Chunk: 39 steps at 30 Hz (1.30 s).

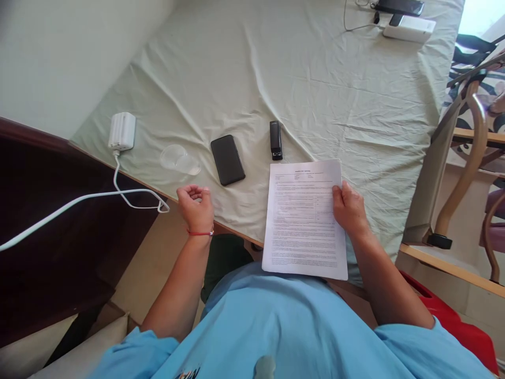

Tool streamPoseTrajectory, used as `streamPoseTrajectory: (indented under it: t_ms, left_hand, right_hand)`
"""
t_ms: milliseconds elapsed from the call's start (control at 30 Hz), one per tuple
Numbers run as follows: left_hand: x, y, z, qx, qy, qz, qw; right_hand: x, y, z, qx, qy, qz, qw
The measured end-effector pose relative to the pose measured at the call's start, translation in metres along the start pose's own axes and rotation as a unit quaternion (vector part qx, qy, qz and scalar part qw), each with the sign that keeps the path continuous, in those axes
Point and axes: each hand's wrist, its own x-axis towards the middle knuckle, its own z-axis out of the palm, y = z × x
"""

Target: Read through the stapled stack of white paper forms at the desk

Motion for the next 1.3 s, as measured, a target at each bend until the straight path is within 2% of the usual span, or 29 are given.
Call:
streamPoseTrajectory:
  t_ms: [167,300,467,600,800,900,1133,1300]
  left_hand:
    - [0.002,0.012,0.020,0.055,0.011,0.052,0.997]
    - [0.015,0.020,0.027,0.080,0.047,0.024,0.995]
    - [0.003,0.052,0.038,0.148,-0.030,0.034,0.988]
    - [-0.015,0.079,0.054,0.214,-0.067,0.006,0.975]
    - [-0.004,0.089,0.073,0.269,-0.082,-0.012,0.959]
    - [0.000,0.084,0.069,0.274,-0.093,-0.007,0.957]
    - [-0.018,0.065,0.036,0.288,-0.131,0.036,0.948]
    - [-0.003,0.080,0.050,0.313,-0.130,0.020,0.941]
  right_hand:
    - [0.004,0.000,0.000,-0.005,-0.010,0.001,1.000]
    - [0.005,0.003,0.002,-0.006,-0.013,-0.011,1.000]
    - [0.005,0.008,0.008,-0.019,0.012,-0.014,1.000]
    - [0.004,0.009,0.011,-0.017,0.022,-0.015,1.000]
    - [0.003,0.012,0.013,-0.007,0.037,-0.035,0.999]
    - [0.003,0.015,0.014,0.006,0.041,-0.042,0.998]
    - [0.004,0.020,0.018,0.015,0.041,-0.051,0.998]
    - [0.004,0.020,0.018,0.012,0.047,-0.053,0.997]
